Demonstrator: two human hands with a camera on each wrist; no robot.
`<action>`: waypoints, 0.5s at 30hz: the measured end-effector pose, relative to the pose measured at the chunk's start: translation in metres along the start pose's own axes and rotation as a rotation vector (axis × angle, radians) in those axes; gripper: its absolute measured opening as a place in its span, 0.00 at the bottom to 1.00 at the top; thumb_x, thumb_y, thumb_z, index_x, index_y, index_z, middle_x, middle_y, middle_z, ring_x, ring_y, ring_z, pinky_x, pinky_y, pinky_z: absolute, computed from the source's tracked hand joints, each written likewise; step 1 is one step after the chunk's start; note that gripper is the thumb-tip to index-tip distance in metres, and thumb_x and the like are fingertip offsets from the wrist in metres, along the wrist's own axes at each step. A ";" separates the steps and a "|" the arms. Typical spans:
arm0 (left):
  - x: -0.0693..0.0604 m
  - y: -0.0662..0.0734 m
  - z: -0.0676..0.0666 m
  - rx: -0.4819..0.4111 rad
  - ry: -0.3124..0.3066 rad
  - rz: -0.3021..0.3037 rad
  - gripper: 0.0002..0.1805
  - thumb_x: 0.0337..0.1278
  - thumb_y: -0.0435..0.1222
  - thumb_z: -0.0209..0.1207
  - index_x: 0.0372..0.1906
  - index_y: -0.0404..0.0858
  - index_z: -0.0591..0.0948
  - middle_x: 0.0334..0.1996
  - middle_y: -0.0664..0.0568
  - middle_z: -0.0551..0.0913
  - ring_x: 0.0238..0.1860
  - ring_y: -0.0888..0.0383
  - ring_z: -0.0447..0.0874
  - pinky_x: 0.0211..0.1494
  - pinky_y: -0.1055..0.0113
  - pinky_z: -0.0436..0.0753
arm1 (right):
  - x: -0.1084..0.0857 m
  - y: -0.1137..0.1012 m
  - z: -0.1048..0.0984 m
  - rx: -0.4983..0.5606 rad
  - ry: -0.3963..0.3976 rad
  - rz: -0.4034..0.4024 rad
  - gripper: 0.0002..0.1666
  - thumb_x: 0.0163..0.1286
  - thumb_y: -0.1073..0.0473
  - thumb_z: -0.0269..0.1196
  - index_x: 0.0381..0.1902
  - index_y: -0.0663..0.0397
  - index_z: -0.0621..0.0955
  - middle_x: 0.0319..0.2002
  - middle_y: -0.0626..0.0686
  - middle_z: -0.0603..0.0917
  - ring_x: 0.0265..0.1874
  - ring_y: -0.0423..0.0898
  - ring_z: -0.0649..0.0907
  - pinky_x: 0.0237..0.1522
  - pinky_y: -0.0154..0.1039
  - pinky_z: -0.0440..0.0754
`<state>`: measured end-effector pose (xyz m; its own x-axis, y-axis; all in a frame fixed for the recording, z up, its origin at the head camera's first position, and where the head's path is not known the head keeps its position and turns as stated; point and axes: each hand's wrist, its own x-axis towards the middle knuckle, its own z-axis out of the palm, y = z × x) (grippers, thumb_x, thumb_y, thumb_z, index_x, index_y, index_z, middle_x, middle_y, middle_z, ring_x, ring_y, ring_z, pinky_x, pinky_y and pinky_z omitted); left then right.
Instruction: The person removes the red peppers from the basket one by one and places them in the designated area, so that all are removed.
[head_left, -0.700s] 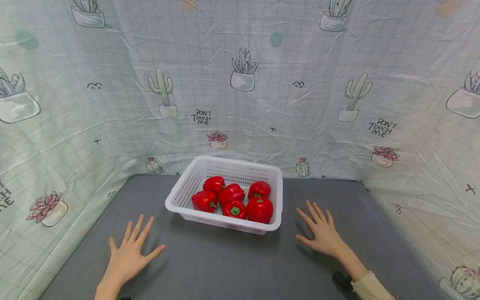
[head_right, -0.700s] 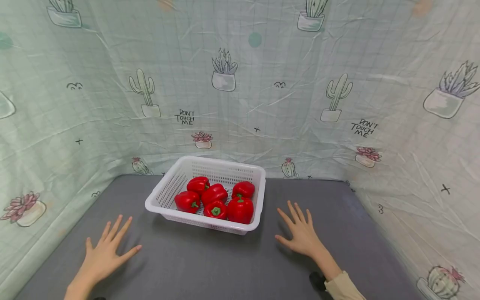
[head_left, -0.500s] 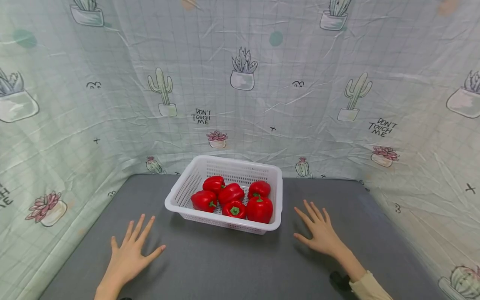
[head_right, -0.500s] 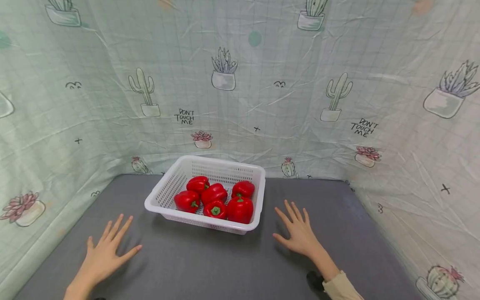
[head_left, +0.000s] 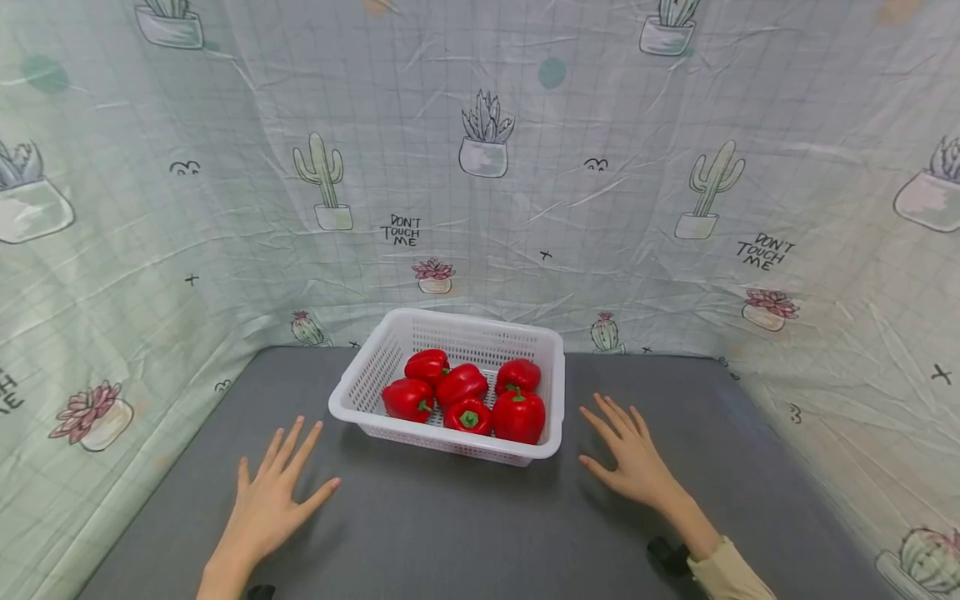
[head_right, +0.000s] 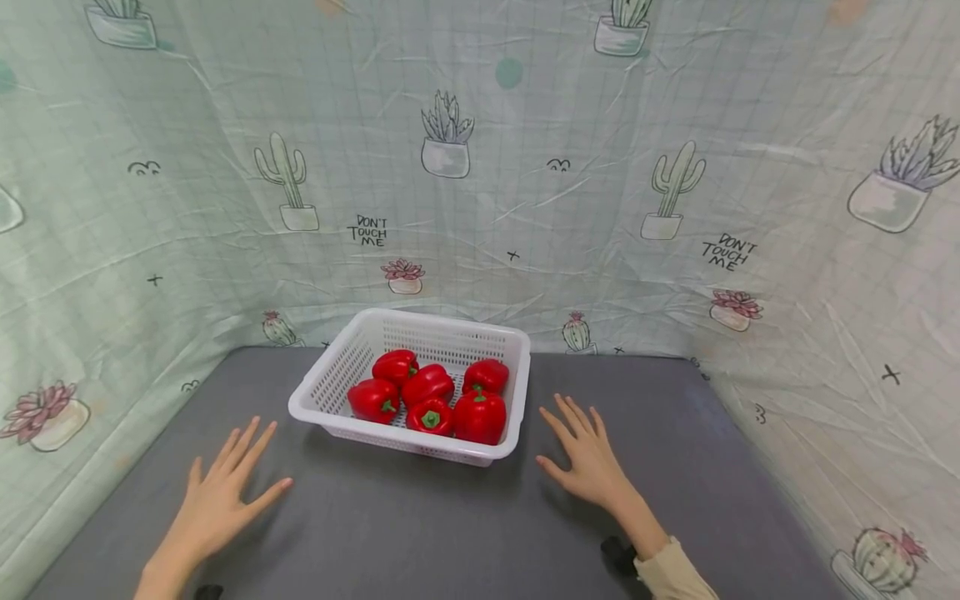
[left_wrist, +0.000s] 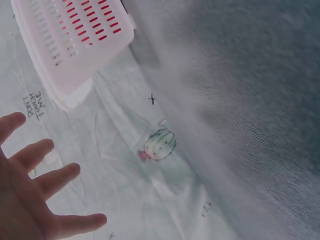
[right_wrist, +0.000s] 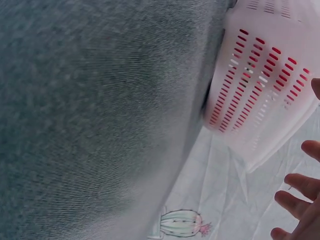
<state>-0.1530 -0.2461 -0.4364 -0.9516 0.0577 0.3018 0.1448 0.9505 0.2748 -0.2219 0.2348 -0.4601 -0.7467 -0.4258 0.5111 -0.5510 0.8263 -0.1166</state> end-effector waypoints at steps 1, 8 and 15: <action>0.001 0.001 0.000 -0.003 0.003 0.012 0.45 0.46 0.62 0.53 0.69 0.59 0.47 0.70 0.47 0.50 0.69 0.41 0.46 0.54 0.28 0.41 | 0.000 0.000 0.000 0.000 0.002 -0.005 0.45 0.47 0.46 0.68 0.63 0.46 0.65 0.65 0.59 0.62 0.62 0.59 0.63 0.62 0.58 0.48; 0.009 0.011 0.002 -0.005 0.034 0.085 0.43 0.45 0.59 0.56 0.68 0.54 0.53 0.69 0.45 0.53 0.68 0.42 0.50 0.55 0.30 0.46 | 0.006 -0.007 -0.003 0.037 0.041 -0.051 0.44 0.45 0.50 0.69 0.61 0.51 0.68 0.63 0.59 0.66 0.61 0.58 0.65 0.63 0.56 0.49; 0.018 0.020 0.007 -0.010 0.075 0.126 0.42 0.45 0.56 0.58 0.67 0.54 0.56 0.67 0.44 0.57 0.66 0.42 0.53 0.56 0.32 0.50 | 0.015 -0.016 -0.005 0.064 0.048 -0.051 0.41 0.46 0.50 0.69 0.59 0.52 0.70 0.61 0.56 0.69 0.61 0.54 0.66 0.61 0.58 0.53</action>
<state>-0.1694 -0.2243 -0.4315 -0.9030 0.1529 0.4015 0.2646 0.9342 0.2392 -0.2218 0.2168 -0.4460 -0.6991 -0.4469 0.5582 -0.6114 0.7784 -0.1425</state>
